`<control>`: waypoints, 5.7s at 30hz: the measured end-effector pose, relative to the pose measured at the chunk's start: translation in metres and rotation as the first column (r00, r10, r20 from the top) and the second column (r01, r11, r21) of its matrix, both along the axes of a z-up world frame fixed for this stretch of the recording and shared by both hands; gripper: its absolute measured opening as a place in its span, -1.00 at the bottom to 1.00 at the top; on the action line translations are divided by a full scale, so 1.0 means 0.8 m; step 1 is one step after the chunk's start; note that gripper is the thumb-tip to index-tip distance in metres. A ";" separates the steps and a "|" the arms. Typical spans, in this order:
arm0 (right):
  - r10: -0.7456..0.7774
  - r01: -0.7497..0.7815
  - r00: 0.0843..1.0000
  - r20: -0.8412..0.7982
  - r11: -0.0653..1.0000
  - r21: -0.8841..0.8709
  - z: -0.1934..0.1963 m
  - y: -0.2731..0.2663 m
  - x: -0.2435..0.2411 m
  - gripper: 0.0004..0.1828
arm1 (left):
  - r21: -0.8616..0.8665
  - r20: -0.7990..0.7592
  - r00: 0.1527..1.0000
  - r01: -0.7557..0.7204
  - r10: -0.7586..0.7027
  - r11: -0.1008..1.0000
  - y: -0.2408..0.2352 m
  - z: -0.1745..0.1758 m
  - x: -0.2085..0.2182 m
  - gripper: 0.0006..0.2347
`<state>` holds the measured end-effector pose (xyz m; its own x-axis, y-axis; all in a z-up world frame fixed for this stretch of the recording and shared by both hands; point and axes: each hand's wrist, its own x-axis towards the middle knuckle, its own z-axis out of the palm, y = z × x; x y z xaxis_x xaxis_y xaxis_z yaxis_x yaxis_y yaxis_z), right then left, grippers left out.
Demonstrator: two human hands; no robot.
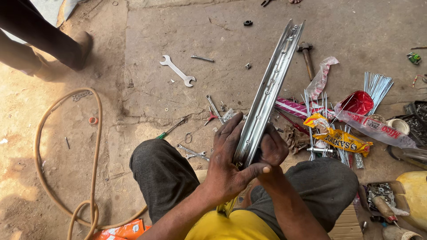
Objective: The person sits on the ground and uses a spoke wrench to tighten the nipples on a bicycle wheel rim. They rotate the wheel to access different spokes and continue tightening them one by one.
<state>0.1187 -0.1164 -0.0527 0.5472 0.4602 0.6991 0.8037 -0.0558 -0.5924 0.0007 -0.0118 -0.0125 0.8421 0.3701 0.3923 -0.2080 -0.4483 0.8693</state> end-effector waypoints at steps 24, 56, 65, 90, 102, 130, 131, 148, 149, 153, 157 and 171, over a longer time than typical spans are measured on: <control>0.460 -0.408 0.637 -0.618 0.882 0.236 -0.048 -0.022 0.046 -0.67 | 0.040 0.077 0.995 -0.065 0.062 0.997 -0.029 -0.028 -0.044 -0.37; 0.425 -0.235 0.770 -0.475 0.882 0.409 -0.009 -0.022 -0.005 -0.76 | 0.033 0.031 0.999 0.013 -0.014 0.999 0.014 0.019 0.011 -0.20; 0.156 -0.181 0.968 -0.196 0.977 -0.113 -0.061 -0.038 0.046 -0.41 | 0.127 0.046 0.998 -0.040 0.034 0.991 -0.007 0.014 0.008 -0.21; 0.304 -0.229 0.877 -0.373 0.946 0.231 -0.091 -0.012 0.036 -0.61 | 0.069 0.071 0.997 -0.020 0.015 0.997 0.002 0.010 0.004 -0.22; 0.167 -0.122 0.920 -0.354 0.982 0.147 -0.044 -0.030 0.039 -0.81 | 0.086 0.090 0.996 0.004 -0.012 0.996 -0.003 0.008 0.001 -0.18; 0.267 -0.099 0.748 -0.608 0.950 0.297 -0.111 -0.016 0.032 -0.74 | 0.093 -0.183 0.979 -0.075 0.091 0.993 0.009 0.039 0.019 -0.34; 0.267 -0.100 0.726 -0.633 0.953 0.287 -0.113 -0.013 0.039 -0.72 | 0.169 -0.100 0.988 -0.103 0.121 0.980 0.012 0.042 0.021 -0.32; 0.646 -0.195 0.294 -0.705 0.762 0.617 -0.072 0.012 0.032 -0.62 | 0.018 -0.141 0.986 -0.086 0.087 0.996 0.007 -0.002 0.022 -0.19; 0.666 -0.206 0.296 -0.685 0.744 0.635 -0.075 0.014 0.030 -0.61 | -0.008 -0.159 0.984 -0.086 0.083 0.996 0.007 0.000 0.020 -0.18; 0.895 0.038 0.169 -0.412 0.412 0.910 -0.101 0.016 0.013 -0.69 | 0.044 -0.069 0.994 -0.085 0.088 0.995 0.012 0.007 0.021 -0.21; 0.504 -0.172 0.657 -0.561 0.824 0.539 -0.102 -0.003 -0.002 -0.62 | 0.029 -0.113 0.992 -0.047 0.050 0.998 0.017 0.016 0.018 -0.23; 0.334 -0.351 0.871 -0.361 0.936 0.022 -0.090 0.022 0.051 -0.39 | 0.126 -0.087 0.987 -0.121 0.132 0.985 0.011 -0.004 0.027 -0.11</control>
